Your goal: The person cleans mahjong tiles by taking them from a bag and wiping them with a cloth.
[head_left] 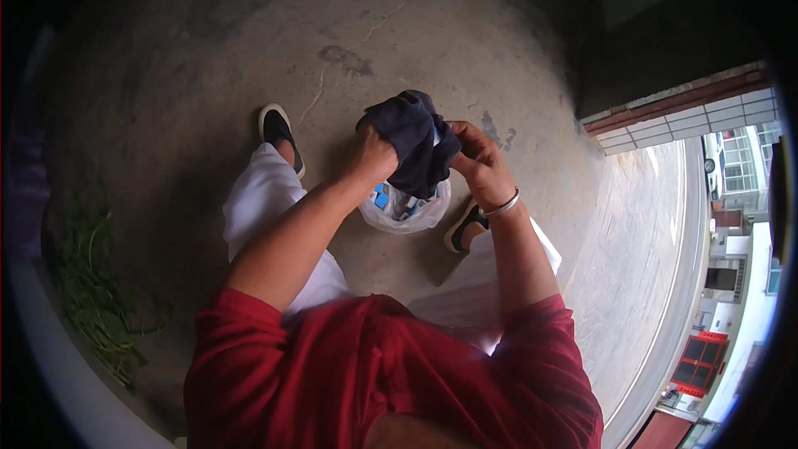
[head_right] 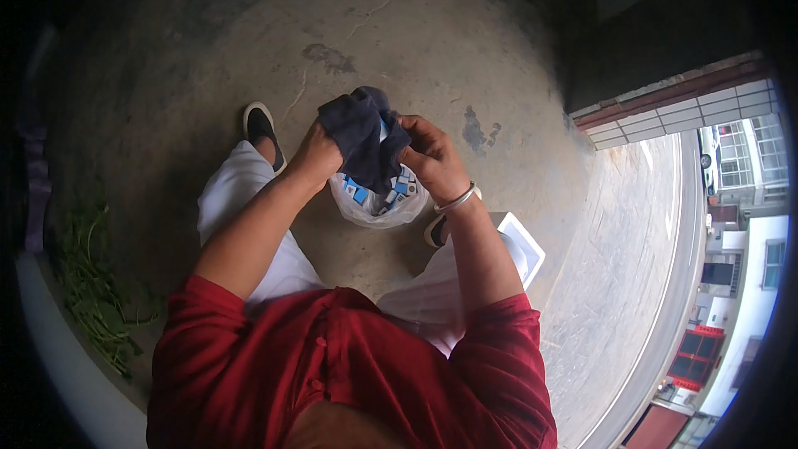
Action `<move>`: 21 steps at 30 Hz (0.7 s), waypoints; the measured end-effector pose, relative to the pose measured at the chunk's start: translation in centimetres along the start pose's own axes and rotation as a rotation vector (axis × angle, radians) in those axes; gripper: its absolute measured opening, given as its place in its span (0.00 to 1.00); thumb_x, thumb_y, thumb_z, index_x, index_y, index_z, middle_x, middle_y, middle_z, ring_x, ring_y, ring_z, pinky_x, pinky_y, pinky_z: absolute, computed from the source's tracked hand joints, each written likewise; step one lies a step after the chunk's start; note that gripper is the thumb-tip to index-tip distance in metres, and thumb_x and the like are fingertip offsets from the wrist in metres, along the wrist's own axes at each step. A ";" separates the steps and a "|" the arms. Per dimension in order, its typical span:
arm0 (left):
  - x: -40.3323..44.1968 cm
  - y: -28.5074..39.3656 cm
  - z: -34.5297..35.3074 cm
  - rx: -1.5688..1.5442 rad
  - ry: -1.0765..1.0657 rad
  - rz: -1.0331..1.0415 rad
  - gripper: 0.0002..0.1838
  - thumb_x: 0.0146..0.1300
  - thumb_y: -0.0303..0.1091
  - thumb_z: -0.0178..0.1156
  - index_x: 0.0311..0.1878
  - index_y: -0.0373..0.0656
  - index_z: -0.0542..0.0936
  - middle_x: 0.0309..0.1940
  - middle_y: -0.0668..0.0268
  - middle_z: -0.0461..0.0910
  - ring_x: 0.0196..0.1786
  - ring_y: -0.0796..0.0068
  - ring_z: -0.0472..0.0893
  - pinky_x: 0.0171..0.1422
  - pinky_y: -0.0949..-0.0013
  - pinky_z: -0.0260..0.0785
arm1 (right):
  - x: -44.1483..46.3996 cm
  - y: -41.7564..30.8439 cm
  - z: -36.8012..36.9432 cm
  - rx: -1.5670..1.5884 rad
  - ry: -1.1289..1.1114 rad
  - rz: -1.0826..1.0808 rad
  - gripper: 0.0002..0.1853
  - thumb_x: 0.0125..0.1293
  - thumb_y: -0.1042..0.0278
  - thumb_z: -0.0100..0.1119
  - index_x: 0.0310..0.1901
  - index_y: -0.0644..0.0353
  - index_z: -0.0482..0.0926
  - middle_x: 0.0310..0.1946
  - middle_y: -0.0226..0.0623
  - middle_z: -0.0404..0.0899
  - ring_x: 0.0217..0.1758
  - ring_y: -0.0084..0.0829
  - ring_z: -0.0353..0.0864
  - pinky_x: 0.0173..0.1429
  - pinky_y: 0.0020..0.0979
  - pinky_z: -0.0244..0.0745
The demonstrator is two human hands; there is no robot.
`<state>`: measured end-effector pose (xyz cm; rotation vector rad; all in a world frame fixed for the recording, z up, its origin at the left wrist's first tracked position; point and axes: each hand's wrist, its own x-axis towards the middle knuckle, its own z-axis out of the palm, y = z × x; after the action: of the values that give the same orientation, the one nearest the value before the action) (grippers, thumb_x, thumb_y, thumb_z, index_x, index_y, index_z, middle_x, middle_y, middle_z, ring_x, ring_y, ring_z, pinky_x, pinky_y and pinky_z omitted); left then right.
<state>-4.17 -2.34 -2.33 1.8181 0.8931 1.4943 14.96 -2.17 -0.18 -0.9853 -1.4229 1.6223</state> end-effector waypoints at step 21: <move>0.1 1.0 0.3 -0.646 0.133 -0.514 0.07 0.59 0.32 0.58 0.38 0.41 0.76 0.32 0.70 0.74 0.37 0.80 0.74 0.45 0.72 0.67 | 0.3 -0.2 -0.1 -0.100 -0.025 -0.012 0.19 0.54 0.83 0.57 0.49 0.64 0.73 0.45 0.28 0.75 0.48 0.22 0.73 0.56 0.24 0.66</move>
<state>-3.79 -2.88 -1.51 0.9468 0.7441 1.3590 14.93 -1.84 0.03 -1.0139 -1.5368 1.5729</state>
